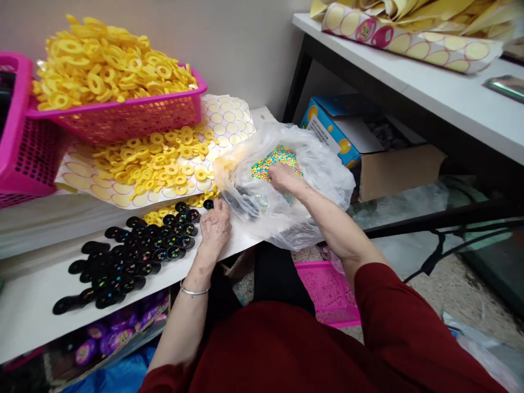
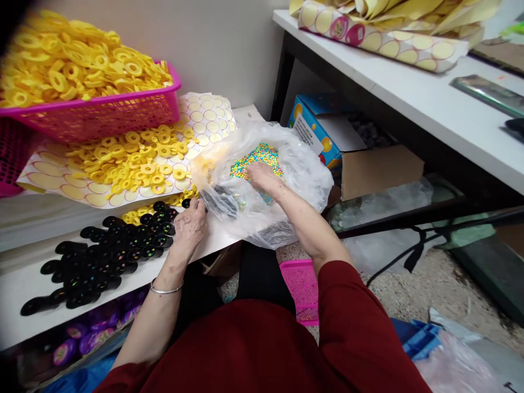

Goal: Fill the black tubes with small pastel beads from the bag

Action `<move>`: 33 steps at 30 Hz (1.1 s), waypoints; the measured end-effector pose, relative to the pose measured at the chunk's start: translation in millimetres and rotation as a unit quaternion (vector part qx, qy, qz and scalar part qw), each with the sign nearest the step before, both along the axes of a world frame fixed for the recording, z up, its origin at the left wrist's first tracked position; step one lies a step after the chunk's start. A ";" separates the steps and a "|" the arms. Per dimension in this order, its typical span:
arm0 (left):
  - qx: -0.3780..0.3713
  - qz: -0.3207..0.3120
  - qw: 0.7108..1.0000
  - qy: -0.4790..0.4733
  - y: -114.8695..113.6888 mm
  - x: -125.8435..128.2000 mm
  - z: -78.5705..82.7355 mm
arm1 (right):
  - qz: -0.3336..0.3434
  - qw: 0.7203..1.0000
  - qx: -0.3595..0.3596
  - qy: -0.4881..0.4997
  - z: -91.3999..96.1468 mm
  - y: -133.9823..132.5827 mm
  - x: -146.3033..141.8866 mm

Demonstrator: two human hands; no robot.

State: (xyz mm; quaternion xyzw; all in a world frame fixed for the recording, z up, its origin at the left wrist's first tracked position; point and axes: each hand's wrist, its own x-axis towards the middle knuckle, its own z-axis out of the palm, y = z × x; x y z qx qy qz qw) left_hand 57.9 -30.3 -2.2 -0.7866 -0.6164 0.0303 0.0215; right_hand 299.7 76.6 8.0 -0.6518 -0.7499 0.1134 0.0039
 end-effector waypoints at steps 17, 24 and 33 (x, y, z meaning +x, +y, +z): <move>0.087 -0.110 0.872 -0.468 49.0 57.6 20.6 | -0.103 0.810 0.112 0.567 -1.2 -31.3 29.7; 0.044 -0.077 0.880 -0.467 72.4 107.8 9.2 | 0.047 0.948 0.209 0.235 33.0 -50.8 25.3; 0.038 -0.082 0.878 -0.470 68.7 105.2 9.5 | 0.120 0.961 0.238 0.076 42.2 -63.1 5.0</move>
